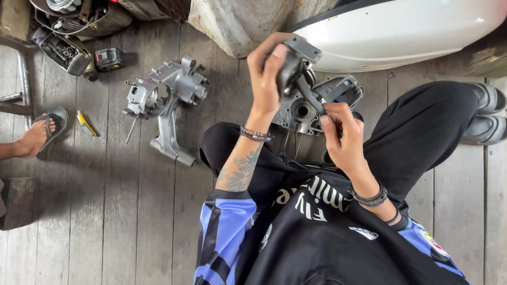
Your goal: Cleaning and inspecting a metal motorcycle engine casing using a small scraping tool
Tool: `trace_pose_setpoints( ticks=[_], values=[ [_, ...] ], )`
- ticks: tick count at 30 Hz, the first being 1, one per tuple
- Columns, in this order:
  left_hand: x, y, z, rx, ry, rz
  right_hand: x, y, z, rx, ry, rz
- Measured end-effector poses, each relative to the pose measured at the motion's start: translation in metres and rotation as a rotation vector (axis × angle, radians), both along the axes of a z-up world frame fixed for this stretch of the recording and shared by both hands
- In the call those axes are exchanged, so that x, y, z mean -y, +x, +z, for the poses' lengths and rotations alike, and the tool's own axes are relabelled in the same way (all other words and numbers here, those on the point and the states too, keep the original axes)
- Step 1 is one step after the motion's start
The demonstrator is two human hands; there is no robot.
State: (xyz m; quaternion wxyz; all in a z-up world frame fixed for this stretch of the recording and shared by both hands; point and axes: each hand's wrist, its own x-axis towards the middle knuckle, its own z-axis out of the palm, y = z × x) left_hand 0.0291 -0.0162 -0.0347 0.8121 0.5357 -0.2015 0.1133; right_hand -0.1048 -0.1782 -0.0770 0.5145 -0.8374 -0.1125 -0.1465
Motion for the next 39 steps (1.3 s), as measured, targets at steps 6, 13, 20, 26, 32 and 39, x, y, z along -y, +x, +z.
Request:
trace_pose_setpoints(
  ticks=[6,13,20,26,32,39],
  values=[
    [-0.005,-0.005,0.013,0.063,0.17,0.129,0.002,0.001,0.007,-0.056,-0.051,0.029],
    [-0.005,-0.007,0.015,-0.03,0.026,0.093,-0.009,-0.01,-0.022,-0.07,-0.021,0.003],
    [0.0,-0.005,0.007,-0.023,0.078,0.066,-0.018,0.003,-0.022,0.005,0.095,0.024],
    [0.004,-0.003,-0.006,-0.06,-0.055,0.026,-0.022,0.002,-0.027,-0.053,0.116,0.041],
    [0.008,0.003,-0.012,-0.084,-0.086,-0.011,-0.022,0.0,-0.049,-0.026,0.164,0.027],
    [0.015,0.002,-0.014,-0.063,-0.069,-0.072,-0.019,0.008,-0.026,0.001,0.182,0.015]
  ],
)
